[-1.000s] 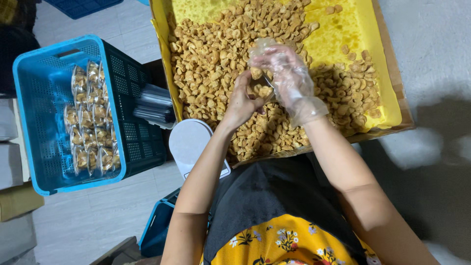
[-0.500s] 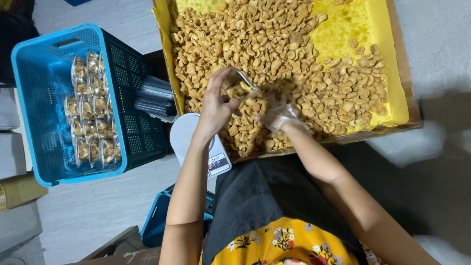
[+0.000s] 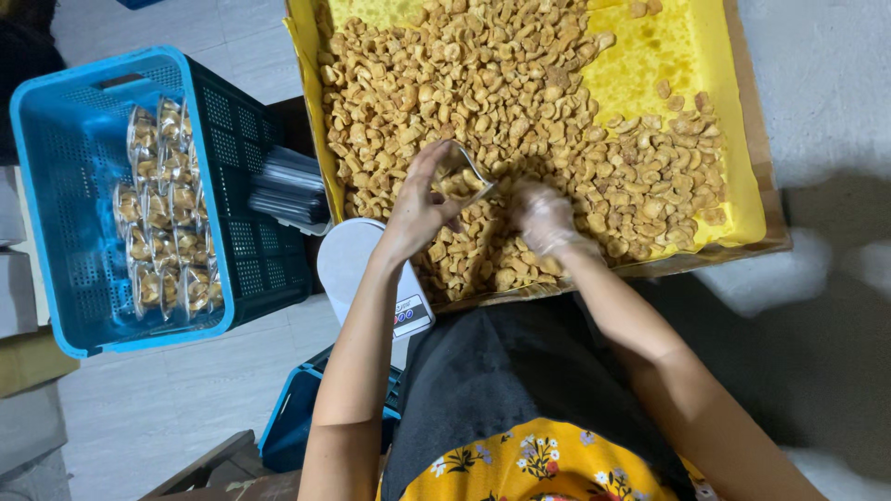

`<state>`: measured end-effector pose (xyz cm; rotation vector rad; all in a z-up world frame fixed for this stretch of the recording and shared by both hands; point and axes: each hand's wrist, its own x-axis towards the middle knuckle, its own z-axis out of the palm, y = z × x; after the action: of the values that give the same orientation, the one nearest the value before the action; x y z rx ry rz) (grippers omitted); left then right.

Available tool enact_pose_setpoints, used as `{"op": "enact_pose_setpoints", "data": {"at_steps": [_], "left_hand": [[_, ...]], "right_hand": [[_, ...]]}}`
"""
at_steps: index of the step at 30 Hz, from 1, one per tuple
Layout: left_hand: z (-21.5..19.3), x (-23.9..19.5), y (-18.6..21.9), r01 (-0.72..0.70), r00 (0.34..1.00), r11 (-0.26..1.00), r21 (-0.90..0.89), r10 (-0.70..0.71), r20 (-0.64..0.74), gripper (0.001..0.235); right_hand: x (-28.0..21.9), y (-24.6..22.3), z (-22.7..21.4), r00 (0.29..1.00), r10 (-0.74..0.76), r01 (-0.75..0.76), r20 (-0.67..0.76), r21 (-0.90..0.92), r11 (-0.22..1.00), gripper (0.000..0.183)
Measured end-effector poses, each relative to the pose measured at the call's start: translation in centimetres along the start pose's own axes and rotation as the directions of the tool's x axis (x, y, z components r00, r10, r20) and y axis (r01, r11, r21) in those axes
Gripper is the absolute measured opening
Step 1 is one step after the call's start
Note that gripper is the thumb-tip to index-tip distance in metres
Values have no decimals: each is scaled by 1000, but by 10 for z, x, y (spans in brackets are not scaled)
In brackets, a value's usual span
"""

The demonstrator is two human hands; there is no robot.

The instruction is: The person fills small plastic bags with snacks from a large tray, weighs each bag on a digital scale, and places the filled bags into a blue crate.

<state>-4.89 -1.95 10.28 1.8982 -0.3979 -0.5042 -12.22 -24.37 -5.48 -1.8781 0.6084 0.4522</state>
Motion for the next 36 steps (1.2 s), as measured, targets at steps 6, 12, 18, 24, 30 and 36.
{"op": "enact_pose_setpoints", "data": {"at_steps": [6, 12, 18, 24, 30, 36], "left_hand": [[18, 24, 0, 92, 991, 990, -110, -80, 109, 81], [38, 44, -5, 45, 998, 998, 53, -47, 33, 79], [33, 35, 8, 109, 994, 987, -116, -111, -16, 84], [36, 38, -13, -94, 994, 994, -58, 91, -53, 88], [29, 41, 10, 112, 992, 903, -414, -124, 0, 76], [13, 9, 29, -78, 974, 996, -49, 66, -217, 56]], "right_hand": [[-26, -106, -69, 899, -438, 201, 5, 884, 423, 49], [-53, -173, -52, 844, -531, 259, -73, 923, 284, 43], [-44, -180, -50, 781, -610, 357, -133, 897, 262, 31], [-41, -188, -46, 792, -571, 465, -216, 820, 334, 34], [-35, -181, -49, 808, -549, 366, -212, 912, 187, 35], [-60, -145, -76, 926, -376, 350, -48, 489, 799, 47]]}}
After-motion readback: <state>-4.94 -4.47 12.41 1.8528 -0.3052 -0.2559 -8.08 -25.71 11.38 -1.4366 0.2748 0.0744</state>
